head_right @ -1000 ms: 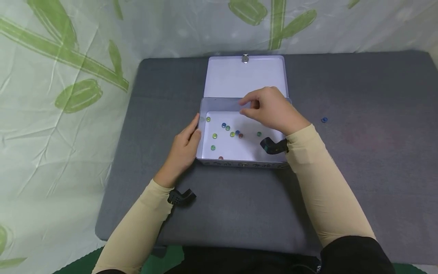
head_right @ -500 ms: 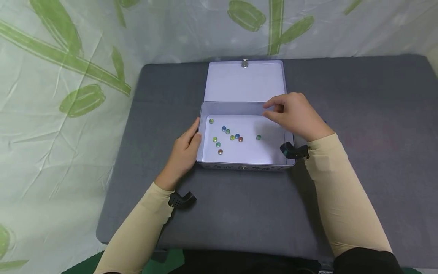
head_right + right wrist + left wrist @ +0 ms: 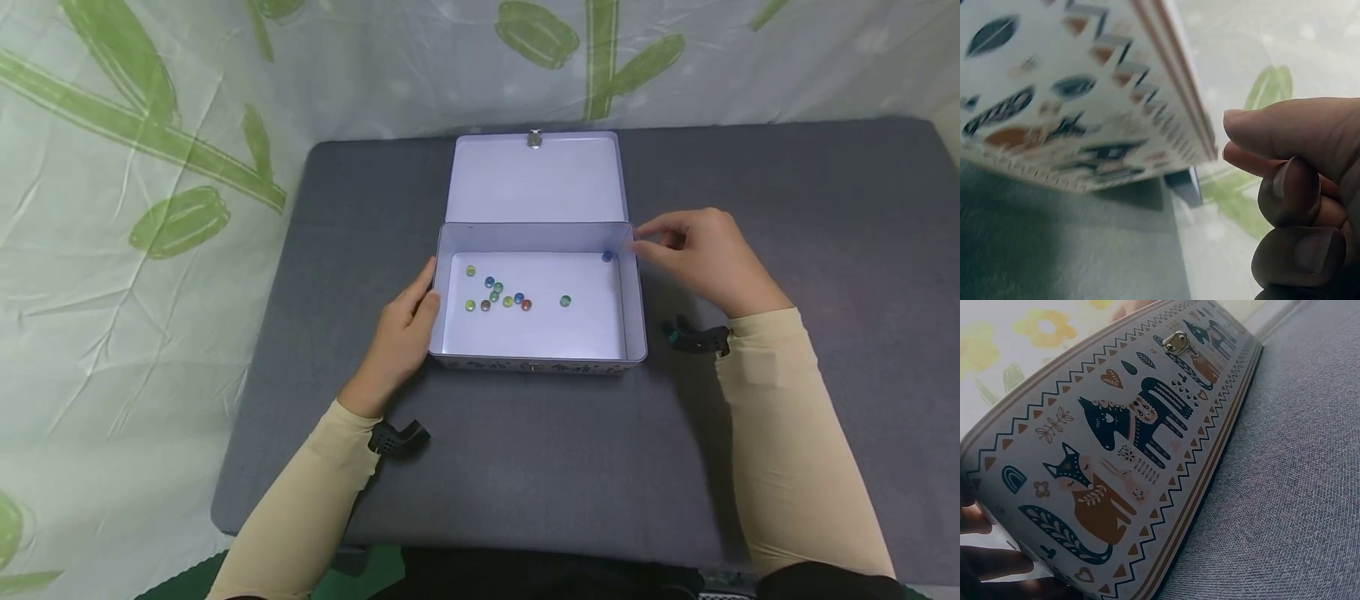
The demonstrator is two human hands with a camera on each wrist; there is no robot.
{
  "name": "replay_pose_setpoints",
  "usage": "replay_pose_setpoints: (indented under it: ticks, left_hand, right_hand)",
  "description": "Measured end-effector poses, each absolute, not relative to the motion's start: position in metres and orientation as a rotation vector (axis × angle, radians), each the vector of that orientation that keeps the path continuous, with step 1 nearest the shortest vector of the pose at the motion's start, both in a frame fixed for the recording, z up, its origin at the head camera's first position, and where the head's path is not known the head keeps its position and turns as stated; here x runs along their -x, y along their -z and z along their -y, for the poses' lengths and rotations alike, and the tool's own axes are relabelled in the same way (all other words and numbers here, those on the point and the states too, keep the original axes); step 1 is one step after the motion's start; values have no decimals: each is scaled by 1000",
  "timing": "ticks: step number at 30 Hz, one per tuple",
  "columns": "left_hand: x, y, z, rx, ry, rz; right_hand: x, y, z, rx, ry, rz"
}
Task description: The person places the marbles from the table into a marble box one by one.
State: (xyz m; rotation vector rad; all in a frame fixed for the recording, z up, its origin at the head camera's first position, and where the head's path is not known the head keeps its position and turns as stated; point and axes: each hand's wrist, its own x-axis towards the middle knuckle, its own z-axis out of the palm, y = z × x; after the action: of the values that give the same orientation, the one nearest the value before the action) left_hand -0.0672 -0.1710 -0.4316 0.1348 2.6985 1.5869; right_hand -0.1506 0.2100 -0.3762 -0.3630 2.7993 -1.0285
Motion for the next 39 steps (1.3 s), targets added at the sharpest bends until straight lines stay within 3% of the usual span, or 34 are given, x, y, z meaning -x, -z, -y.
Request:
replay_pose_setpoints:
  ticks: [24,39]
  left_hand:
    - [69,435,171,-163,-1600,-2694]
    - [64,433,173,-125,-1572,-2703]
  right_hand:
    - [144,422,-284,178,825,-2832]
    - [147,438,-291,133,748,-2825]
